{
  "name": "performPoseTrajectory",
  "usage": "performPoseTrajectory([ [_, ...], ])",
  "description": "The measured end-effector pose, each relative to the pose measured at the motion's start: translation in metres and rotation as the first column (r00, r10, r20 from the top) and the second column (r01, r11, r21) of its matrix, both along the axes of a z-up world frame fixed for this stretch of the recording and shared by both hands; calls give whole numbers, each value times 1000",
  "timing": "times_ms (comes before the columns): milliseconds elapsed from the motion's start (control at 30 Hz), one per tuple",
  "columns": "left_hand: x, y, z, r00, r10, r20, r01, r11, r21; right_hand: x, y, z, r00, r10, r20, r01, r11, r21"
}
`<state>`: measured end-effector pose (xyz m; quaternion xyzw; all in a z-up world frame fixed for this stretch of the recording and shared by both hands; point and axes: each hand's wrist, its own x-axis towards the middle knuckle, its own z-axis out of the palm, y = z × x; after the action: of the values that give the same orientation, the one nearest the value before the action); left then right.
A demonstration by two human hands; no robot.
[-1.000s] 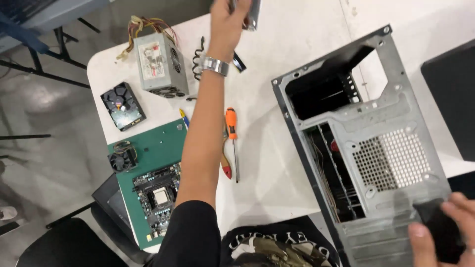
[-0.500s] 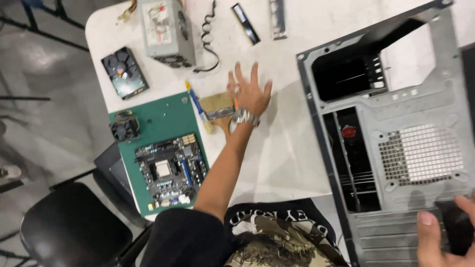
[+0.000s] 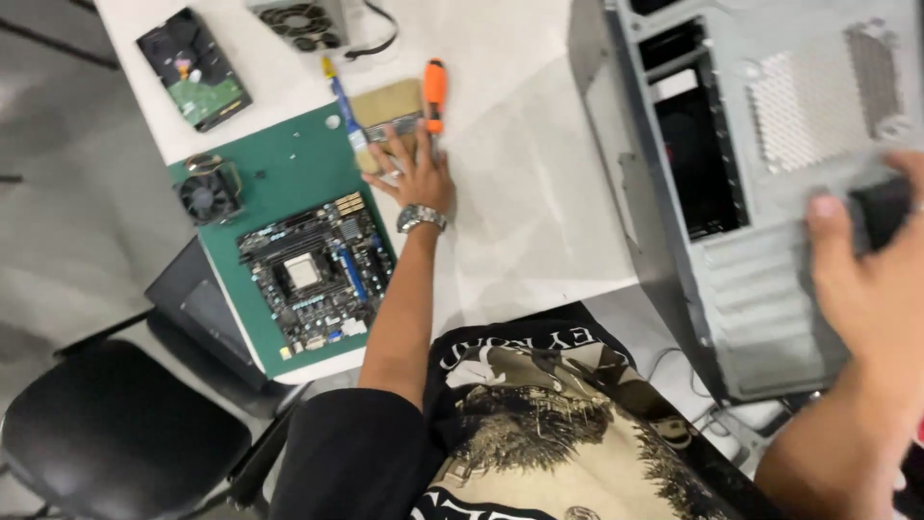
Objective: Removing a motherboard from a computer case by unscrewing the mounting screws and lifting the board out of the chassis.
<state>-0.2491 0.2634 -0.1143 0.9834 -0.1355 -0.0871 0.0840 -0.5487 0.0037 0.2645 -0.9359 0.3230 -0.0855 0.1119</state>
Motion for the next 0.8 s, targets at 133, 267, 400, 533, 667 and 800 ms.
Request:
performPoseTrajectory([
  [133,-6,-12,7,996,78,47,-72,991,-113,16,21,18,988,151,-17,-150,951,-271],
  [267,-64,-16,151,894,-289,-342,-134,556,-820,33,62,29,997,7,-78,-22,980,-199],
  [400,-141,-1,186,434,-707,-559,-688,140,-712,46,111,43,982,152,-113,-156,988,-19],
  [533,-124,9,200,202,-446,-872,-978,-41,-205,30,129,53,837,546,-31,-511,802,310],
  [667,-90,42,177,184,-373,-909,-961,125,-246,4,94,15,834,539,119,-543,763,351],
  [800,-74,63,132,231,-278,-932,-921,245,-302,-34,41,-43,993,2,-121,35,950,309],
])
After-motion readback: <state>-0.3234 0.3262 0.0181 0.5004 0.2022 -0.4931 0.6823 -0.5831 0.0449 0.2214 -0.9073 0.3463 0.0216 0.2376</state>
